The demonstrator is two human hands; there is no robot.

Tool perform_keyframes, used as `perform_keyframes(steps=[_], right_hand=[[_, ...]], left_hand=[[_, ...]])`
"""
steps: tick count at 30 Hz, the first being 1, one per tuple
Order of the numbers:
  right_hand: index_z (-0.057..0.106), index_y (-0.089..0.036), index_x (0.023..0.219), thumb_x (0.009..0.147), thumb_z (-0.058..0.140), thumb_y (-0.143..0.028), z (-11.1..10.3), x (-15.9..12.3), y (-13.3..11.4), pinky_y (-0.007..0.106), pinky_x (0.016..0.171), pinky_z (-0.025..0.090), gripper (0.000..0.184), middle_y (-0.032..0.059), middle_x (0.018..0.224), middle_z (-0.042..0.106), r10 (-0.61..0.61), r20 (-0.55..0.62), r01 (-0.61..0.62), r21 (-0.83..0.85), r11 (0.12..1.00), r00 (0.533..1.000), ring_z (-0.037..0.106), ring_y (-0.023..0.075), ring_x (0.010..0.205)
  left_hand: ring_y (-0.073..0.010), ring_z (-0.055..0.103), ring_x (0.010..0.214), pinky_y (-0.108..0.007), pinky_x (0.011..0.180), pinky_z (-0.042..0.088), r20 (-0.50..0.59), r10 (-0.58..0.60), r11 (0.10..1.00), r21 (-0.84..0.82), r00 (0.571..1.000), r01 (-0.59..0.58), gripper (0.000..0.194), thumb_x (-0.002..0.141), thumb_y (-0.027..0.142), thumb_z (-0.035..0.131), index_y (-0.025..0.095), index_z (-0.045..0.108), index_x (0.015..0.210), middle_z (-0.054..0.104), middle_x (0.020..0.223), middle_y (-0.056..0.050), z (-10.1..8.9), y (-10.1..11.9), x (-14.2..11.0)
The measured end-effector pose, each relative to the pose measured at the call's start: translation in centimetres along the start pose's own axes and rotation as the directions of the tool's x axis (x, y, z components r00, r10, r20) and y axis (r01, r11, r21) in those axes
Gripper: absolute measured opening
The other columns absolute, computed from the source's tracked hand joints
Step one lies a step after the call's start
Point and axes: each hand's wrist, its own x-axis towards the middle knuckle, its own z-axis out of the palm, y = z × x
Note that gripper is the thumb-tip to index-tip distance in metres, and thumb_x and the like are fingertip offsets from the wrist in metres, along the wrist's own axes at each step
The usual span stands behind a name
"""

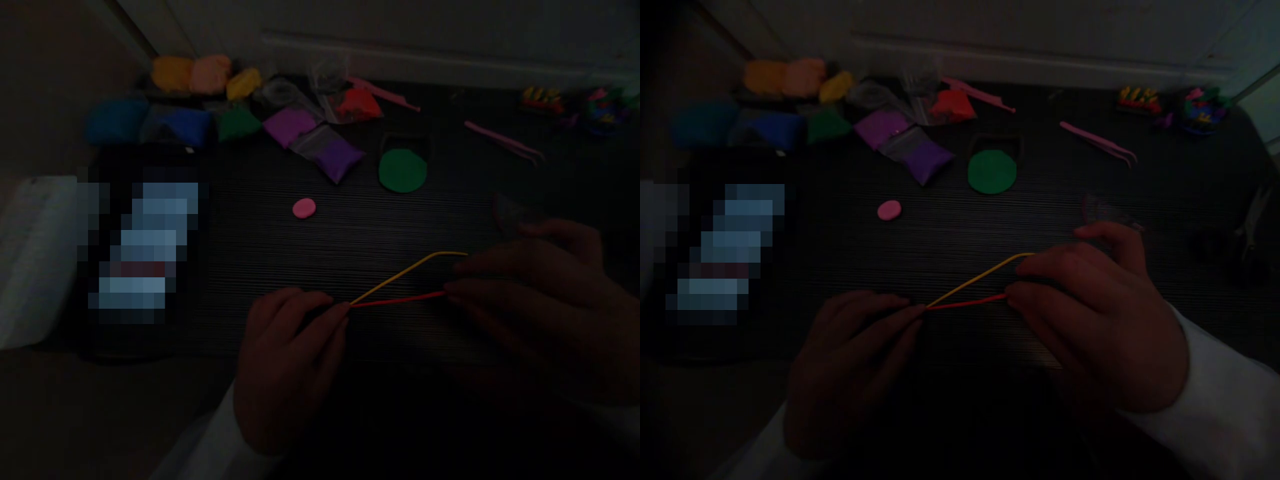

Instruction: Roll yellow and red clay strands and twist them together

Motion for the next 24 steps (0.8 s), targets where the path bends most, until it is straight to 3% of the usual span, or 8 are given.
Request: perform_keyframes(steps=[11,15,20,24], right_hand=[[0.057,-0.032,0.090,0.077,0.047,-0.030,-1.8,1.8,-0.7,0.047,0.084,0.029,0.016,-0.0023,0.094,0.059,-0.072,0.010,0.072,-0.051,0.996,0.997,0.053,0.0202,0.084],[0.057,-0.029,0.088,0.079,0.043,-0.026,-2.1,3.0,-0.5,0.047,0.086,0.028,0.018,-0.0028,0.095,0.059,-0.164,-0.001,0.164,-0.086,0.983,0.986,0.053,0.0168,0.082],[0.058,-0.024,0.084,0.080,0.043,-0.026,-2.0,4.9,0.0,0.048,0.083,0.029,0.016,-0.0011,0.090,0.060,-0.235,-0.017,0.232,-0.116,0.966,0.972,0.054,0.0151,0.077],[0.058,-0.025,0.087,0.079,0.046,-0.026,-1.1,6.1,0.9,0.046,0.086,0.026,0.015,-0.0031,0.093,0.059,-0.218,-0.003,0.216,-0.131,0.968,0.976,0.053,0.0139,0.081]], left_hand=[[-0.0185,0.048,0.088,-0.037,0.076,0.041,0.004,0.007,1.000,0.007,1.000,-0.007,0.027,0.070,0.017,0.052,0.025,0.058,0.095,0.058,0.091,-0.002,0.1,-0.2,-0.1],[-0.0187,0.048,0.089,-0.037,0.077,0.041,0.007,0.013,1.000,0.003,1.000,-0.013,0.027,0.070,0.017,0.051,0.025,0.058,0.095,0.058,0.091,-0.002,0.1,-0.2,-0.2],[-0.0188,0.048,0.089,-0.037,0.076,0.042,0.010,0.019,1.000,0.005,1.000,-0.019,0.027,0.070,0.016,0.052,0.025,0.058,0.095,0.058,0.091,-0.002,0.0,-0.2,-0.2],[-0.0184,0.048,0.088,-0.037,0.076,0.042,0.005,0.023,1.000,0.014,1.000,-0.024,0.026,0.071,0.017,0.051,0.025,0.058,0.095,0.058,0.091,-0.002,0.1,-0.3,-0.2]])
